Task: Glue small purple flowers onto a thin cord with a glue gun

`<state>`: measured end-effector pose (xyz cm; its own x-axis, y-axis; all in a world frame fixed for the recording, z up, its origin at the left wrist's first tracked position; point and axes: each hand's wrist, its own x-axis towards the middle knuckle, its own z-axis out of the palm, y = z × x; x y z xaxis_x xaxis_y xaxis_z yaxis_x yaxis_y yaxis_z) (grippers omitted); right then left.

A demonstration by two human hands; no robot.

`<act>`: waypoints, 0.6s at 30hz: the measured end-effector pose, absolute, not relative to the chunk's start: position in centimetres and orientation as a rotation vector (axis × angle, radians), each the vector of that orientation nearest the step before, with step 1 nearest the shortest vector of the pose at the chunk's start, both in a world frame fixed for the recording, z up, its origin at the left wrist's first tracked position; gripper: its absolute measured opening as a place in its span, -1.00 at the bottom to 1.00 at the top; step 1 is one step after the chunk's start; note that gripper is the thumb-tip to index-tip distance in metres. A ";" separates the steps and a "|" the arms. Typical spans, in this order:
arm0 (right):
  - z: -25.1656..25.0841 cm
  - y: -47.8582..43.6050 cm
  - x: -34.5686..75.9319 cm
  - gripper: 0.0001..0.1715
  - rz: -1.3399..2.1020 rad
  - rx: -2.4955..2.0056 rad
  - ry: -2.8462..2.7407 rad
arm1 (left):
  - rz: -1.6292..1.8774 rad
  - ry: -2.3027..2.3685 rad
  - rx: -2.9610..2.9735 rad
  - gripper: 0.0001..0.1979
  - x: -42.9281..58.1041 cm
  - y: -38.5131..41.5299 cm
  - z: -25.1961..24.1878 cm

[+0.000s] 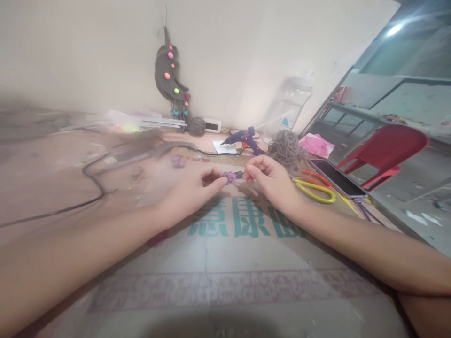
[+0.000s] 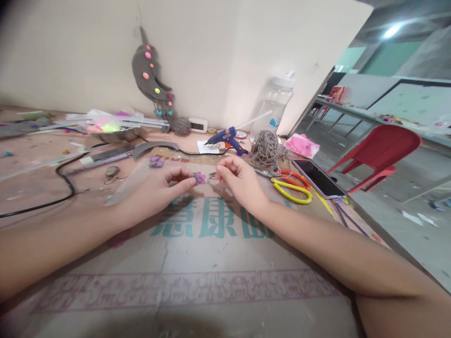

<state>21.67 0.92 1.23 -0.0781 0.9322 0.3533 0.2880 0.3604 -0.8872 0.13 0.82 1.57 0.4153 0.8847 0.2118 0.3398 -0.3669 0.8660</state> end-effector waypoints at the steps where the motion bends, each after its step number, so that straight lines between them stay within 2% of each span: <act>1: 1.1 1.1 21.8 -0.90 0.769 -1.096 -1.592 | 0.901 1.047 1.903 -0.73 0.1 0.8 1.5; 8: 0.6 3.1 23.4 -0.78 0.709 -1.006 -1.589 | 0.916 1.029 1.902 -0.77 0.1 1.0 1.2; 18: 0.2 3.0 23.4 -0.89 0.723 -1.027 -1.659 | 0.904 1.035 1.890 -0.75 0.3 1.0 1.3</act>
<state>23.40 3.04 0.18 -0.1256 0.8889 0.4406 0.2828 0.4578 -0.8429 0.33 1.05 1.28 0.4146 0.8853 0.2106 0.3274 -0.3610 0.8732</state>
